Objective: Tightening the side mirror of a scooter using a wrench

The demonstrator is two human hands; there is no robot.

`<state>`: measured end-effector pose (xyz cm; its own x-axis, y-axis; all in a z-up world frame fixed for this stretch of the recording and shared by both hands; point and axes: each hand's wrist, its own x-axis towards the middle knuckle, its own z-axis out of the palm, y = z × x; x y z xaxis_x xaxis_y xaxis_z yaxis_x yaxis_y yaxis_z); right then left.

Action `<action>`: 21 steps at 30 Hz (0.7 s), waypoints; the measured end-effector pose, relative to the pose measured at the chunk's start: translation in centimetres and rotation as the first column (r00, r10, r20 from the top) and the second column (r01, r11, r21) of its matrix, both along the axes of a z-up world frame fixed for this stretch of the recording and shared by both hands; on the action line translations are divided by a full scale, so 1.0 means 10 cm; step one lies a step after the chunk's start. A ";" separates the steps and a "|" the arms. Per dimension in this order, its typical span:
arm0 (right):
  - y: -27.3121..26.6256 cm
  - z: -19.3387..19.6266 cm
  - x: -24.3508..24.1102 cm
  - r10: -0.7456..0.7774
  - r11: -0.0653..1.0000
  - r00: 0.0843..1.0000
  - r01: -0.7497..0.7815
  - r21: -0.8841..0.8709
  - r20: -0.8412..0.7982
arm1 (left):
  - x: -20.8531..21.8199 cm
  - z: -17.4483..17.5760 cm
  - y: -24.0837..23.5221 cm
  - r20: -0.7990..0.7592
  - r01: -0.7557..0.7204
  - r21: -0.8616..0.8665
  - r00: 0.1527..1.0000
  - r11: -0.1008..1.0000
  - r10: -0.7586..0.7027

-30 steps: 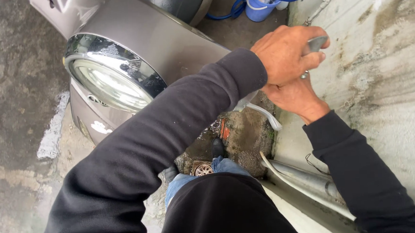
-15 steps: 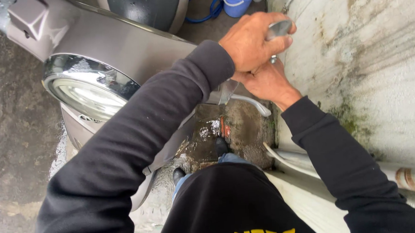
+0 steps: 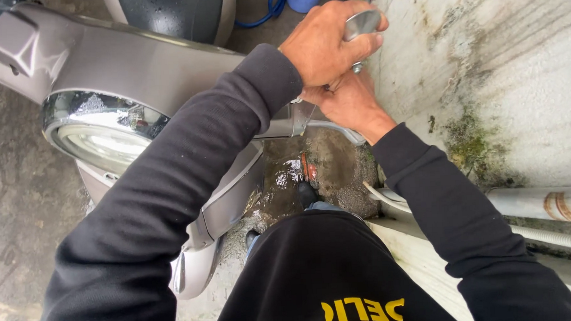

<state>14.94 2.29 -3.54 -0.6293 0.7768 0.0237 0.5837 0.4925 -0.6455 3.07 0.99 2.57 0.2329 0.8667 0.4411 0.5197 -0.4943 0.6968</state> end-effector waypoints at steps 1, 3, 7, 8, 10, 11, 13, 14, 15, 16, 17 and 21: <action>0.00 -0.01 0.01 0.006 0.999 1.000 -0.006 0.038 -0.004 | 0.00 0.00 0.00 0.001 0.014 -0.011 1.000 1.000 -0.014; 0.05 0.04 0.02 0.010 0.996 1.000 -0.009 0.083 -0.011 | -0.01 0.00 0.01 -0.001 0.031 -0.015 1.000 0.999 -0.031; 0.14 0.03 0.05 0.147 0.989 0.989 -0.147 0.004 0.018 | -0.02 0.03 -0.02 -0.015 -0.047 -0.112 0.999 0.993 0.045; 0.17 -0.06 0.02 0.227 0.966 0.973 -0.220 0.133 -0.037 | -0.06 0.02 -0.06 -0.056 -0.121 -0.140 0.992 0.983 0.114; 0.19 0.10 0.10 0.226 0.948 0.968 -0.193 0.253 -0.110 | -0.08 0.14 -0.20 0.027 -0.126 -0.210 0.991 0.970 0.135; 0.17 0.15 0.17 0.214 0.922 0.959 -0.136 0.363 -0.184 | -0.06 0.18 -0.29 0.111 -0.108 -0.280 0.983 0.954 0.143; 0.39 -0.06 0.37 0.056 0.996 0.958 -0.034 0.085 -0.281 | -0.09 0.06 -0.38 0.170 -0.112 -0.343 0.969 0.933 0.179; 0.48 -0.17 0.52 -0.130 0.977 0.938 0.065 -0.204 -0.321 | -0.06 0.00 -0.43 0.230 -0.101 -0.404 0.951 0.909 0.208; 0.45 -0.05 0.59 -0.138 0.975 0.940 0.074 -0.211 -0.312 | -0.01 -0.04 -0.47 0.236 -0.091 -0.411 0.950 0.907 0.203; 0.48 0.09 0.59 -0.216 0.945 0.850 0.057 -0.323 -0.480 | -0.01 -0.05 -0.47 0.251 -0.111 -0.389 0.942 0.915 0.221; 0.49 0.23 0.60 -0.304 0.904 0.727 0.016 -0.427 -0.616 | 0.00 -0.05 -0.48 0.267 -0.131 -0.367 0.934 0.921 0.239; 0.27 0.75 0.26 0.130 0.988 0.786 -0.151 0.015 -0.604 | 0.06 -0.06 -0.48 0.135 -0.206 -0.340 0.955 0.918 0.265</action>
